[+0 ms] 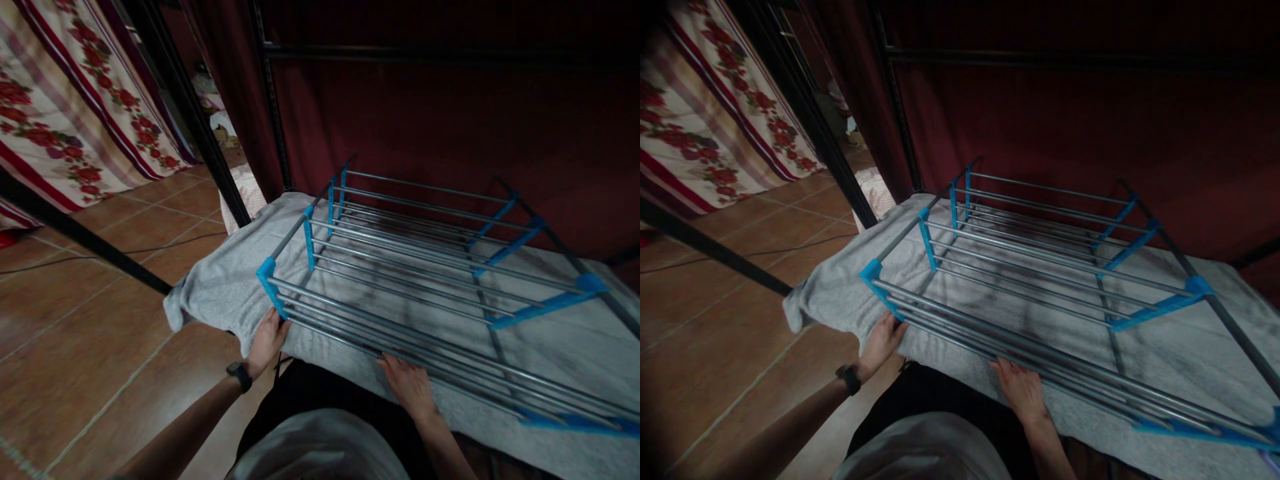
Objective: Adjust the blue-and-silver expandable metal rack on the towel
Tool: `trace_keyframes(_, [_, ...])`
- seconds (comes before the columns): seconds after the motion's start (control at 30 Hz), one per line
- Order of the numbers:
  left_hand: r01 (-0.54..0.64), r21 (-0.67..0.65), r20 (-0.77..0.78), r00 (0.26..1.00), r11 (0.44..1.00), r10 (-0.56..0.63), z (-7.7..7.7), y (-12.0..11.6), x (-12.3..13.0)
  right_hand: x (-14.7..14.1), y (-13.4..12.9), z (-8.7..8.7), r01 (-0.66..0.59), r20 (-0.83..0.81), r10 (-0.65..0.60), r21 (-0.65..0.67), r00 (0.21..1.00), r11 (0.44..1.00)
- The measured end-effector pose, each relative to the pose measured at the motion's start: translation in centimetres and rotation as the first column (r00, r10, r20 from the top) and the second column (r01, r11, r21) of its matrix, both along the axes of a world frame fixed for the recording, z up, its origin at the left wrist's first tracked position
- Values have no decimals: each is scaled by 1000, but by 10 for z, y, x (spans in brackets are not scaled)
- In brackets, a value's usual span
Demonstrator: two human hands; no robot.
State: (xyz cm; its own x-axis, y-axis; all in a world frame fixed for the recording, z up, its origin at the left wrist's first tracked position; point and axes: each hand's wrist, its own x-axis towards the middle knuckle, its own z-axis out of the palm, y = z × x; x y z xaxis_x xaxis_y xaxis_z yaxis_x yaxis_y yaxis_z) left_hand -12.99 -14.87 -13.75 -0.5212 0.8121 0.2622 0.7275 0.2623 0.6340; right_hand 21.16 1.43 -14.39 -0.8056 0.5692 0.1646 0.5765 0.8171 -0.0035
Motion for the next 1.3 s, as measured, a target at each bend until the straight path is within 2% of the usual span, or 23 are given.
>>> trace_keyframes(0.23, [-1,-32,-73,997,999,-1,-2,-1,-1,1,0,-3,8,-26,-8,-11,1000,1000])
trace_keyframes(0.43, [-60,-95,-309,951,994,28,-4,-4,-3,1,0,-3,6,-41,-6,4,999,1000])
trace_keyframes(0.57, [-68,-127,-394,919,990,13,-4,-5,-4,1,0,-4,4,-53,-4,2,999,1000])
trace_keyframes(0.73, [-54,-140,-414,910,989,-9,-3,-5,-6,1,0,-7,2,-121,-1,8,993,1000])
trace_keyframes(0.93, [-48,-141,-406,914,989,-14,-3,-5,-6,7,-2,-10,-12,-146,25,88,989,996])
trace_keyframes(1.13, [-66,-171,-447,894,983,-18,-6,-6,-6,19,-5,-11,60,-144,-39,149,989,987])
trace_keyframes(1.3, [-76,-188,-474,880,979,-23,-7,-6,-6,22,-4,-17,49,-160,-29,128,987,991])
